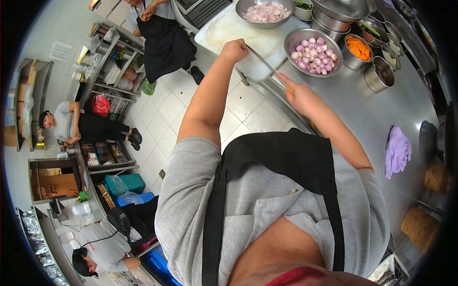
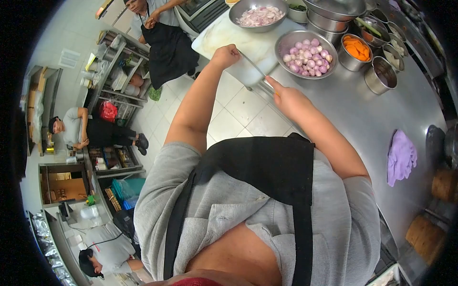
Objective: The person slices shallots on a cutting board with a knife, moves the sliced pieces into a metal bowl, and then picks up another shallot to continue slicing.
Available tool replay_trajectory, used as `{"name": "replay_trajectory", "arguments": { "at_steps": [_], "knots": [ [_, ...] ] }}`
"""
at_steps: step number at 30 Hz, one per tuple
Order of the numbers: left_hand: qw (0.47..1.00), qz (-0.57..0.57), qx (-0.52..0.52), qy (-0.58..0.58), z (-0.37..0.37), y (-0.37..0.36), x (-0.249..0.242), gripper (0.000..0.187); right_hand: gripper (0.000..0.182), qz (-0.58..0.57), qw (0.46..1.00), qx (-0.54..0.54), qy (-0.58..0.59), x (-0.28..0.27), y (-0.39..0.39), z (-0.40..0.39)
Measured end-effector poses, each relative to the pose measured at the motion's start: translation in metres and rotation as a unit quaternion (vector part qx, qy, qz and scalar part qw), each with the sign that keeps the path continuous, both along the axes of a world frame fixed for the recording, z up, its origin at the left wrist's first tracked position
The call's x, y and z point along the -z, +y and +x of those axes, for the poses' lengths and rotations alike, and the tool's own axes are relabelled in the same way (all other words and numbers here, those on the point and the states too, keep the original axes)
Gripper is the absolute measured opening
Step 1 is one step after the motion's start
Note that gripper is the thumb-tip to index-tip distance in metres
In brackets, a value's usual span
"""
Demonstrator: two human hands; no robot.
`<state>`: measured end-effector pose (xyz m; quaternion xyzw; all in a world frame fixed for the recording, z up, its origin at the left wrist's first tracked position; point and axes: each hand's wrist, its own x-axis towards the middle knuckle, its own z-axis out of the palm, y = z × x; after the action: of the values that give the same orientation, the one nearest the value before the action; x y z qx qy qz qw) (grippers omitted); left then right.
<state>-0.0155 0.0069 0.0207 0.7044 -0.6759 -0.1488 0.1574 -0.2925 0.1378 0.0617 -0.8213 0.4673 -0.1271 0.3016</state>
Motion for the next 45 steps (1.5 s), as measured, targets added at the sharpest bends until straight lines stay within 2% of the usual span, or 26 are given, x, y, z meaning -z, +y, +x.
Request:
{"name": "replay_trajectory", "arguments": {
  "at_steps": [12, 15, 24, 36, 42, 45],
  "knots": [
    [0.999, -0.024, 0.009, 0.024, 0.000, 0.000, 0.002, 0.016, 0.056, 0.000, 0.999, -0.009, 0.044, 0.000, -0.002, 0.003],
    [1.000, -0.001, -0.005, 0.007, -0.005, 0.006, -0.004, 0.020, 0.057, 0.004, 1.000, -0.013, 0.015, 0.016, -0.012, 0.009],
    [1.000, -0.008, 0.000, 0.018, 0.000, 0.002, 0.002, 0.020, 0.058, 0.002, 1.000, -0.016, -0.008, 0.005, 0.002, -0.001],
    [1.000, -0.013, -0.006, -0.010, -0.001, 0.001, 0.001, 0.022, 0.055, 0.010, 1.000, -0.011, 0.010, 0.014, -0.023, 0.018],
    [1.000, -0.011, -0.014, 0.000, -0.002, 0.004, -0.001, 0.022, 0.055, 0.004, 0.999, -0.013, -0.029, 0.006, 0.005, -0.004],
    [1.000, -0.005, -0.010, 0.007, -0.001, 0.001, 0.001, 0.021, 0.055, 0.008, 1.000, -0.014, 0.002, -0.001, 0.011, -0.010]
  ]
}}
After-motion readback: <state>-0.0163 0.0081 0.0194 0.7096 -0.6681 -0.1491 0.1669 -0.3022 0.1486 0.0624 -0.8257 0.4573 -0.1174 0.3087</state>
